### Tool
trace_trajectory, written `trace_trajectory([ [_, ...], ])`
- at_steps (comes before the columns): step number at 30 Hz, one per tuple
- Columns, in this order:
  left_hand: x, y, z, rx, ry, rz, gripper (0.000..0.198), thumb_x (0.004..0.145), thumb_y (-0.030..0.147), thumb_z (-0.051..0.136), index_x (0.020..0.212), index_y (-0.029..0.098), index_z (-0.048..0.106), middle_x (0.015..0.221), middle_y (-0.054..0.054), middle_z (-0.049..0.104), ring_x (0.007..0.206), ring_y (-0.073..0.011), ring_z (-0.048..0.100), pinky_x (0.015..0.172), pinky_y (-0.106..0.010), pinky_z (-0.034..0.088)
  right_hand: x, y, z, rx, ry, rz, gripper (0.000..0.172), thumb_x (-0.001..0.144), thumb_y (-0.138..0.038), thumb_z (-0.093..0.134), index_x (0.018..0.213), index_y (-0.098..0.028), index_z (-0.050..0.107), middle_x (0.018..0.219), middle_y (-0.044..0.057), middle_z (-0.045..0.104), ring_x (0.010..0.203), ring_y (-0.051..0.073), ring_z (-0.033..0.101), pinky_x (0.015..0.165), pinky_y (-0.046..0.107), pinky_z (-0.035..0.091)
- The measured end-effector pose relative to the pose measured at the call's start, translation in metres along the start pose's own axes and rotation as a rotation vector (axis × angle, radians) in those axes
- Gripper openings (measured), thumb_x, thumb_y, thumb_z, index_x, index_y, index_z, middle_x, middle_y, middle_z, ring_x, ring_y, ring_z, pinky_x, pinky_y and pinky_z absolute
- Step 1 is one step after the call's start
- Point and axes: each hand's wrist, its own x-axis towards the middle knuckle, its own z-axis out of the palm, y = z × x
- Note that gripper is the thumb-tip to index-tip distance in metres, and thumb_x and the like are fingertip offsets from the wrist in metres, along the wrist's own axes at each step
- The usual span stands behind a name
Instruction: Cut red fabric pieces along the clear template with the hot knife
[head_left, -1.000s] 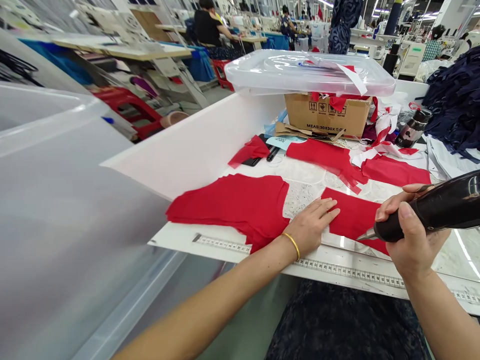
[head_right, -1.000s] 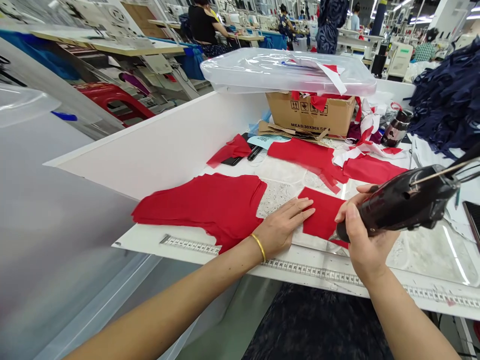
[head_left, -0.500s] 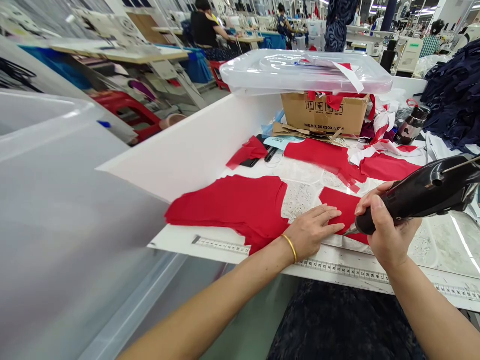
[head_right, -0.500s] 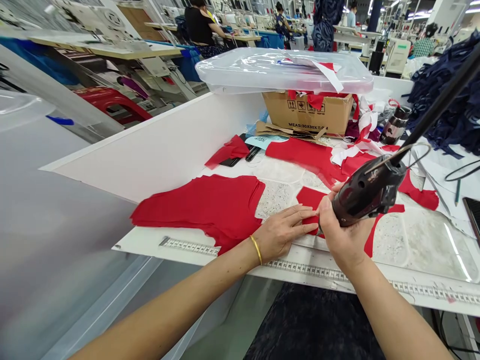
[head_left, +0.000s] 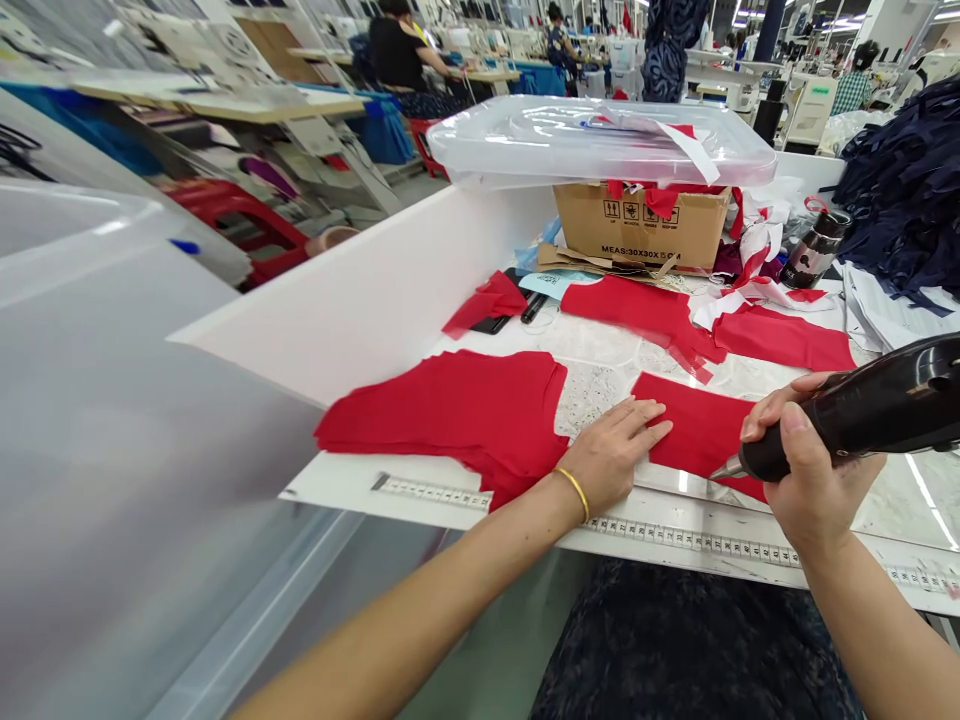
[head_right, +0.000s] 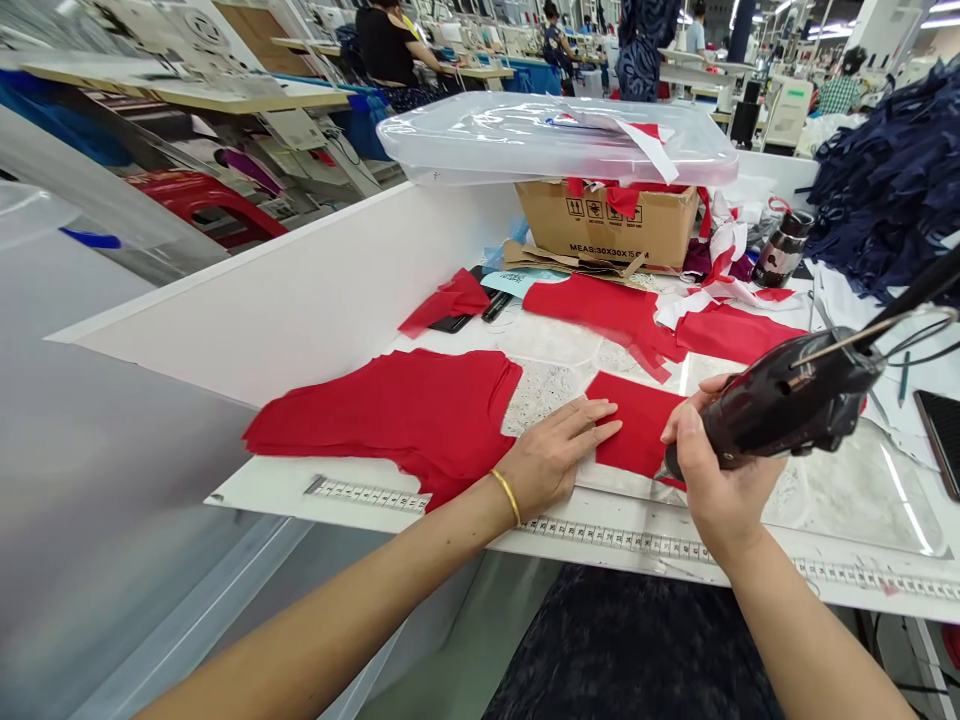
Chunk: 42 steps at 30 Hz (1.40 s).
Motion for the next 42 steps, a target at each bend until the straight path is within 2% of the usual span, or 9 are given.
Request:
trace_trajectory([
  [5,-0.002,-0.001,-0.002,-0.010,-0.018,-0.022,0.054,0.082,-0.006,0.042,0.128,0.012,0.064,0.134,-0.016,0.065,0.131,-0.0283,0.059,0.110,-0.051,0.054,-0.002,-0.002,-0.002,0.003,-0.026,0.013,0.016,0.086,-0.024,0.070,0.099,-0.023,0.059,0.064,-0.007,0.061,0.053,0.013,0.060,0.053,0.028,0.051],
  [15,-0.005,-0.003,0.000,0.005,-0.031,-0.064,0.057,0.084,-0.005,0.040,0.132,0.013,0.063,0.140,-0.016,0.062,0.134,-0.0293,0.057,0.114,-0.055,0.050,0.005,-0.016,-0.033,-0.077,0.021,0.029,0.024,0.083,-0.032,0.074,0.100,-0.022,0.060,0.062,-0.006,0.060,0.051,0.013,0.058,0.053,0.028,0.050],
  [18,-0.005,-0.003,-0.001,0.007,-0.043,-0.072,0.058,0.083,-0.005,0.040,0.133,0.013,0.063,0.140,-0.016,0.062,0.133,-0.0292,0.057,0.114,-0.055,0.050,0.004,-0.015,-0.033,-0.086,0.033,0.035,0.025,0.083,-0.034,0.074,0.101,-0.023,0.059,0.062,-0.006,0.060,0.051,0.013,0.058,0.053,0.028,0.050],
  [24,-0.004,-0.002,-0.004,0.009,-0.062,-0.082,0.058,0.084,-0.004,0.041,0.134,0.016,0.063,0.139,-0.014,0.063,0.133,-0.0284,0.058,0.114,-0.054,0.050,-0.001,-0.015,-0.032,-0.101,0.027,0.013,0.017,0.086,-0.032,0.073,0.090,-0.022,0.060,0.061,-0.005,0.061,0.052,0.014,0.060,0.052,0.029,0.050],
  [29,-0.004,-0.002,-0.014,0.013,-0.108,-0.061,0.059,0.083,-0.005,0.042,0.136,0.013,0.060,0.144,-0.017,0.059,0.138,-0.0290,0.054,0.115,-0.053,0.049,0.007,-0.016,-0.033,-0.039,0.061,-0.014,0.023,0.082,-0.031,0.075,0.097,-0.021,0.061,0.061,-0.006,0.060,0.049,0.014,0.059,0.050,0.028,0.050],
  [32,-0.003,0.003,-0.018,0.019,-0.149,-0.045,0.058,0.081,-0.005,0.042,0.135,0.009,0.059,0.143,-0.019,0.059,0.139,-0.0297,0.053,0.113,-0.051,0.051,0.015,-0.011,-0.029,-0.047,0.072,-0.025,0.024,0.081,-0.032,0.075,0.097,-0.021,0.060,0.060,-0.007,0.059,0.049,0.013,0.058,0.049,0.027,0.048],
  [36,0.004,0.022,-0.015,-0.022,-0.189,0.034,0.057,0.080,-0.003,0.047,0.135,0.007,0.058,0.143,-0.021,0.058,0.139,-0.0302,0.052,0.113,-0.048,0.051,0.026,0.003,-0.014,-0.035,0.061,-0.042,0.025,0.081,-0.035,0.075,0.096,-0.022,0.059,0.061,-0.007,0.059,0.049,0.013,0.057,0.050,0.027,0.048],
  [39,0.015,0.033,-0.010,-0.055,-0.196,0.109,0.050,0.085,0.004,0.050,0.134,0.005,0.058,0.141,-0.022,0.060,0.139,-0.0308,0.052,0.113,-0.046,0.051,0.035,0.016,0.002,-0.032,0.052,-0.046,0.025,0.082,-0.037,0.074,0.096,-0.023,0.059,0.063,-0.007,0.059,0.050,0.013,0.058,0.052,0.028,0.050],
  [42,0.026,0.032,-0.004,-0.023,-0.189,0.099,0.043,0.090,0.007,0.050,0.132,0.005,0.059,0.138,-0.022,0.062,0.137,-0.0305,0.054,0.112,-0.044,0.052,0.044,0.031,0.017,-0.026,0.040,-0.073,0.023,0.083,-0.037,0.073,0.094,-0.022,0.059,0.063,-0.007,0.060,0.050,0.012,0.058,0.053,0.028,0.051],
])
